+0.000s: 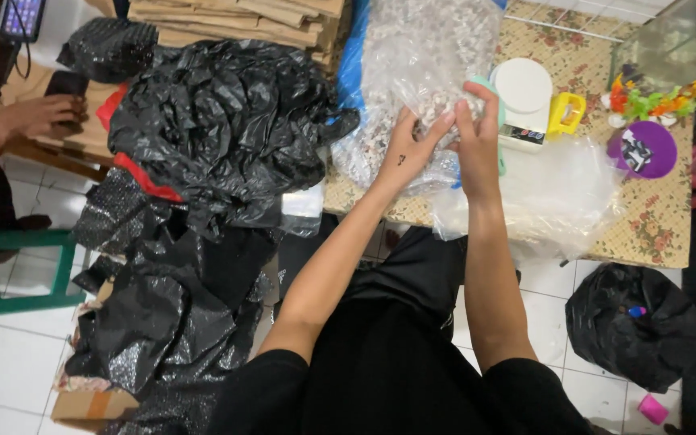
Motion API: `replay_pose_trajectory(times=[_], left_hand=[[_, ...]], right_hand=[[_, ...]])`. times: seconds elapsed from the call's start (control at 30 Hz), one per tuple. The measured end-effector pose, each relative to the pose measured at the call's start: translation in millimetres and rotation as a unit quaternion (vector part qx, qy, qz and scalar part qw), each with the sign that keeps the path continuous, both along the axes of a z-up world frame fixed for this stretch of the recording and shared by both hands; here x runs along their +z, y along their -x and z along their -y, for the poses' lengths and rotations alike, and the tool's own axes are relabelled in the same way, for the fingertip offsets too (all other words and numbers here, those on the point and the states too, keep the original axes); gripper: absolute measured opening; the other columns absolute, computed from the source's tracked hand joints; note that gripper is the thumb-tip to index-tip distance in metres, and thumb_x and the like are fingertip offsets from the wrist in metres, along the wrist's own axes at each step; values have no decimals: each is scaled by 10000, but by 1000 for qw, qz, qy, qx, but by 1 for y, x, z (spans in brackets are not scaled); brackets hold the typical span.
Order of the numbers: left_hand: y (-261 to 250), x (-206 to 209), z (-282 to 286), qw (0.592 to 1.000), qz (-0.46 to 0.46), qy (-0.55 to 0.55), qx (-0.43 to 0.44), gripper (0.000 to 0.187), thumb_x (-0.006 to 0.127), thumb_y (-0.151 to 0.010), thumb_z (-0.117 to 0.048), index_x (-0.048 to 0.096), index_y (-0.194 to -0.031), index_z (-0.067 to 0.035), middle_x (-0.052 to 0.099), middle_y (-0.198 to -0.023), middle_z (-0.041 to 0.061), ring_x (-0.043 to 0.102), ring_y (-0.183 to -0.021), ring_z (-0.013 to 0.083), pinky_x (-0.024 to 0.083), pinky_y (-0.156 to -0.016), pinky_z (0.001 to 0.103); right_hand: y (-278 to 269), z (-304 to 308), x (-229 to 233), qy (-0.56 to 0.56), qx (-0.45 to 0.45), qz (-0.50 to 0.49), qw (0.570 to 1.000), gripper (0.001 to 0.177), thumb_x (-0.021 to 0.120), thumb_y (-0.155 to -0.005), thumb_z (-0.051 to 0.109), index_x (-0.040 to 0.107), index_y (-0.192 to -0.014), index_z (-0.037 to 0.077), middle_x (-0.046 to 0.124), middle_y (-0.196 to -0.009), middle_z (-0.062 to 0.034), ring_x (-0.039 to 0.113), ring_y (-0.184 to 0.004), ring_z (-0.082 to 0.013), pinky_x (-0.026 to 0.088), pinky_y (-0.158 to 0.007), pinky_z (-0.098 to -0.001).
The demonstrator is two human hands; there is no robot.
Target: The person scoops small white granules from a large plastic bag into a smaller clear plastic bag using a light blue scoop. They then place the filled bag onto a digital scale to weigh the contents.
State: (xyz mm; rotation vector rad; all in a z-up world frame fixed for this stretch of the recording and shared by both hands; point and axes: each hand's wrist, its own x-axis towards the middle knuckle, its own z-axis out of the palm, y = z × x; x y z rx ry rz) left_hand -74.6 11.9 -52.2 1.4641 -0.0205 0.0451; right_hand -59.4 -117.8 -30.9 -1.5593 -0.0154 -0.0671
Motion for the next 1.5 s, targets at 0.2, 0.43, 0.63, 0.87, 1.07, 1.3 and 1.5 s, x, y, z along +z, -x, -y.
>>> replay_pose_trajectory(times=[0.2,0.43,0.63,0.87,1.07,1.3,1.5], left_hand=[[-3,-65,40,957,-150,240,58,850,805,-867,-517,522,-1362,114,532,-1267,306,501,-1283,405,378,-1111,538],[24,-10,51,901,-174,397,-1,510,734,-858,-350,509,-1209,-57,642,-1216,114,622,-1159,214,483,-1085,373],[19,-31,66,850,-125,512,15,313,680,-978,-263,544,-1222,-123,649,-1303,77,619,-1150,174,485,-1020,378],[13,-24,58,833,-160,530,-1,482,616,-989,-304,507,-1393,-66,545,-1392,66,556,-1199,181,474,-1043,359],[15,-34,66,821,-158,549,22,429,625,-1039,-330,490,-1353,-69,538,-1368,104,534,-1236,252,413,-1091,454],[6,-63,75,792,-174,585,16,437,572,-1098,-374,503,-1424,-90,472,-1520,137,458,-1407,311,341,-1210,505],[1,-76,78,800,-157,579,21,395,591,-1093,-335,550,-1391,-79,507,-1495,117,510,-1358,289,367,-1199,483]], right_hand=[[3,-3,16,129,-3,169,977,323,707,-1068,221,516,-1306,115,485,-1192,-128,466,-1197,-208,371,-1113,-425],[6,13,39,194,18,126,973,415,670,-995,278,510,-1332,94,527,-1369,-72,448,-1339,-225,297,-1158,-362],[1,15,44,239,44,112,963,313,673,-983,299,604,-1214,99,638,-1265,-43,575,-1233,-190,376,-1095,-350],[-13,17,44,286,73,105,950,189,709,-985,258,613,-1087,131,651,-1113,-7,602,-1104,-179,413,-1013,-352],[-22,26,31,252,96,83,959,224,762,-997,276,653,-1111,117,640,-1021,-43,585,-989,-160,452,-923,-345],[-32,26,24,359,116,-1,926,414,859,-884,401,673,-1185,185,661,-1163,-228,605,-1189,-405,456,-1009,-487],[-35,12,51,410,136,-40,901,401,835,-848,290,687,-1217,236,669,-1243,-225,591,-1247,-406,457,-1036,-482]])
